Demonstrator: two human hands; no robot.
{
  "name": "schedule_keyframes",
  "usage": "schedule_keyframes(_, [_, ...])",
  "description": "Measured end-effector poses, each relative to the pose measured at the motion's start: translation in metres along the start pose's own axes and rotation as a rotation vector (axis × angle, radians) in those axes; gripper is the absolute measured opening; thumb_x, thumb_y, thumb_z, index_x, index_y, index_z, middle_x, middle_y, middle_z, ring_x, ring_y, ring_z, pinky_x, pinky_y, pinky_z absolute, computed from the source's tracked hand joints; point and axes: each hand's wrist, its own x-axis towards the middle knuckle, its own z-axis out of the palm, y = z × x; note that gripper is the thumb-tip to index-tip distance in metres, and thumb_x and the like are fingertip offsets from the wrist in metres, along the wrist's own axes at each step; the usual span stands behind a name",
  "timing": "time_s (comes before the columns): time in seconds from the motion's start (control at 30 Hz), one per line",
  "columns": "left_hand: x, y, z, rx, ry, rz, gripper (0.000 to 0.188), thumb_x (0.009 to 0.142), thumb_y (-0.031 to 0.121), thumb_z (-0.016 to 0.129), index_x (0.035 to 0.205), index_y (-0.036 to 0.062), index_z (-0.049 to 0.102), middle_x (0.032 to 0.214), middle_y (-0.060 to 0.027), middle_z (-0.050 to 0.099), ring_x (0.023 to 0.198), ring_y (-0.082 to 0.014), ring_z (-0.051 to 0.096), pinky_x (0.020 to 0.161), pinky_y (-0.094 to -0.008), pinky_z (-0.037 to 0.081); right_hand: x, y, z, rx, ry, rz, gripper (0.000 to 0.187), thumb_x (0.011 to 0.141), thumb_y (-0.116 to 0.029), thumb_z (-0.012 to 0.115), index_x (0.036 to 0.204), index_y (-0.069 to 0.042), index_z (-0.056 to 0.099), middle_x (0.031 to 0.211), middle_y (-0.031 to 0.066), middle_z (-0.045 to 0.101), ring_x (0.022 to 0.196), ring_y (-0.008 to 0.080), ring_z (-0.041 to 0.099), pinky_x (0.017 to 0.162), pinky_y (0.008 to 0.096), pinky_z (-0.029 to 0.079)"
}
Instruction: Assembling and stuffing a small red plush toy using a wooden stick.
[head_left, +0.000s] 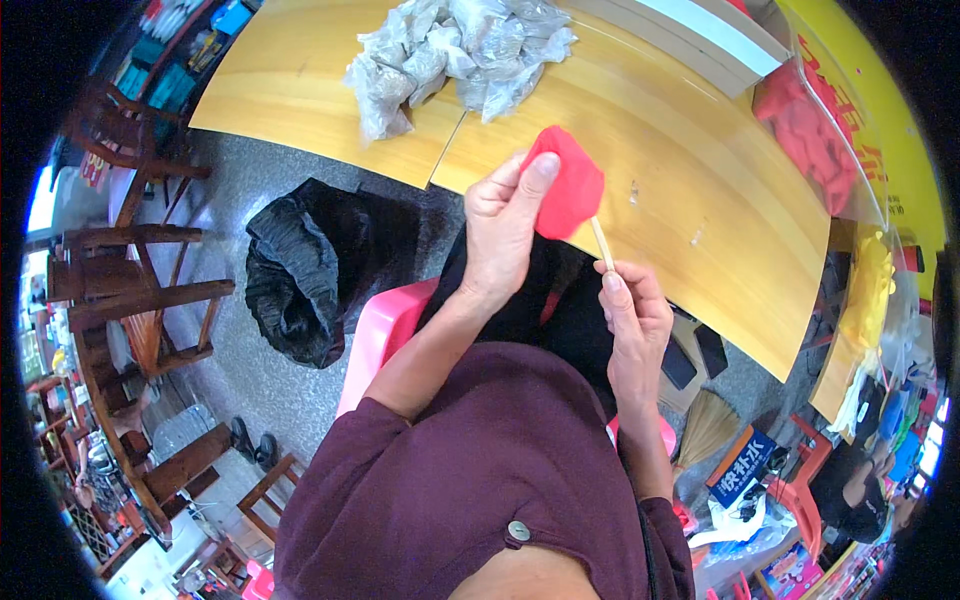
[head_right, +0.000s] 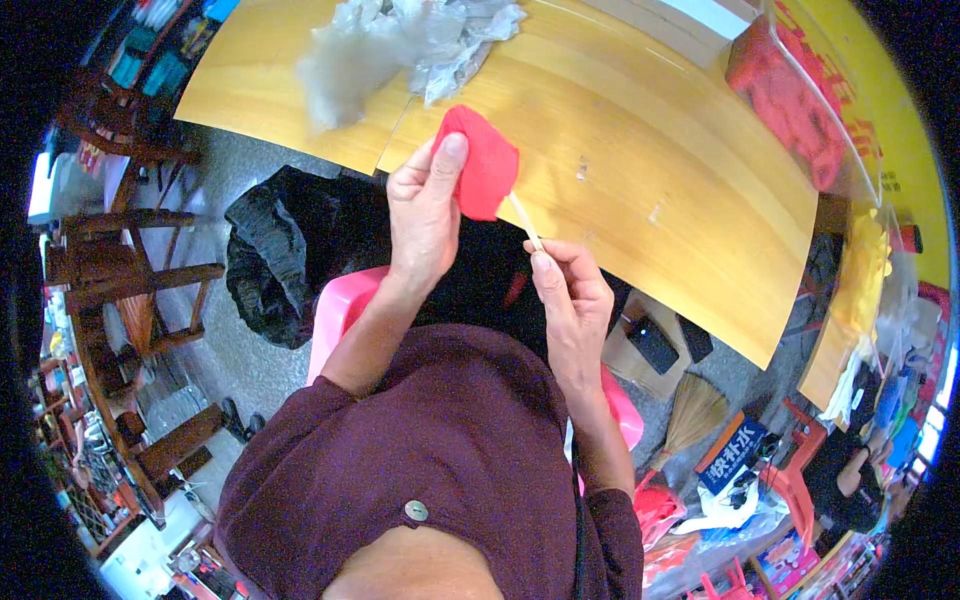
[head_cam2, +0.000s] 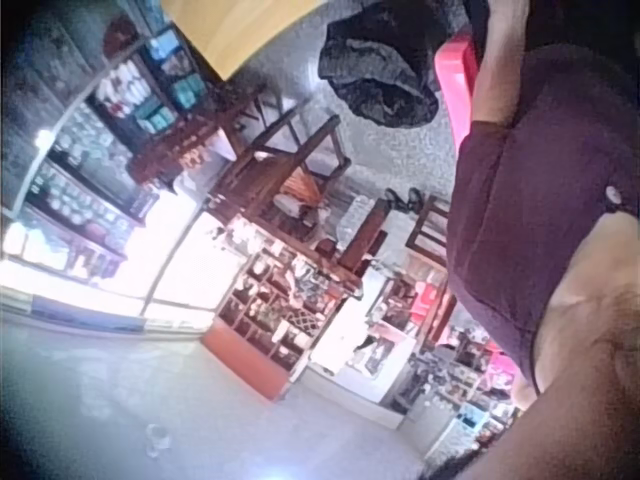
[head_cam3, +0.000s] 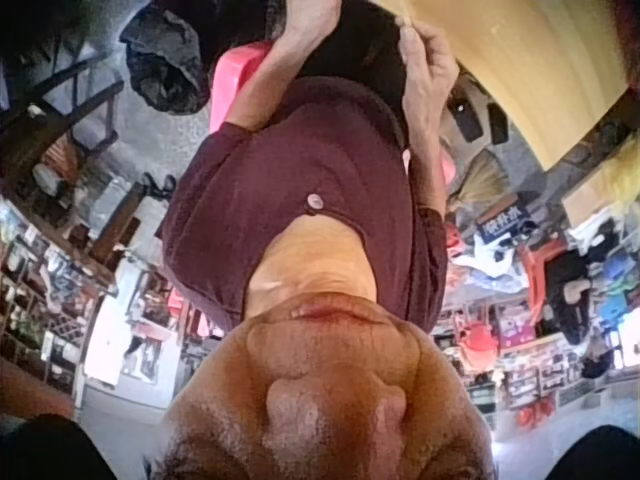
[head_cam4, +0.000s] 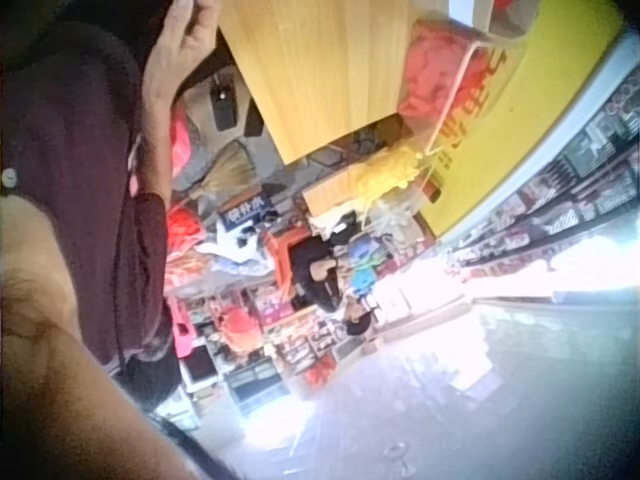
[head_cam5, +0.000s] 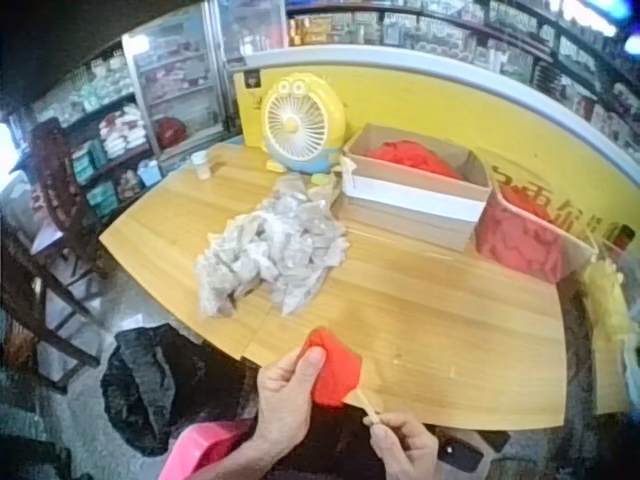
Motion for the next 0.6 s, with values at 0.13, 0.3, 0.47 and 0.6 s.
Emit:
schedule_keyframes(0.13, [-0.003,0.0,0.002,-0.017,-0.041,0.018,0.027,0.095,0.018,0.06,0.113,-0.0008,0.064,0.099,-0.0034,0.068,0.082,-0.0049,0.061,0.074,-0.02,0.05,-0.001,-0.004,0.003,0.317,-0.137,0.141,0.019,0.094,-0.018,0.059,0.105,-0.002,0.062,0.073,-0.0075,0.051,0.063,0.0022,0.042,0.057,0.0179,0.033])
schedule_keyframes(0.3, [0.0,0.01,0.008,-0.078,0.047,0.04,0.025,0.095,0.018,0.059,0.11,-0.0013,0.064,0.098,-0.0035,0.067,0.083,-0.0058,0.062,0.075,-0.0211,0.05,0.002,-0.006,0.003,0.125,-0.102,0.053,0.018,0.095,-0.018,0.057,0.103,-0.003,0.063,0.069,-0.0086,0.046,0.059,0.0007,0.035,0.053,0.0171,0.026])
schedule_keyframes(0.47, [0.0,0.003,0.008,0.04,-0.015,0.034,0.023,0.095,0.017,0.059,0.108,-0.0006,0.065,0.094,-0.0011,0.065,0.082,-0.0043,0.059,0.074,-0.02,0.048,-0.002,-0.007,-0.004,0.222,-0.085,0.092,0.018,0.095,-0.017,0.057,0.103,-0.002,0.063,0.07,-0.0089,0.045,0.059,0.0005,0.035,0.053,0.0169,0.025])
schedule_keyframes(0.6, [-0.001,0.009,0.011,0.004,-0.003,-0.022,0.021,0.094,0.018,0.06,0.105,-0.0003,0.066,0.093,0.0004,0.063,0.08,-0.0032,0.057,0.071,-0.0189,0.046,0.0,-0.008,-0.004,0.212,-0.089,0.115,0.019,0.095,-0.017,0.057,0.104,-0.002,0.063,0.07,-0.0087,0.046,0.06,0.0007,0.035,0.054,0.0168,0.026])
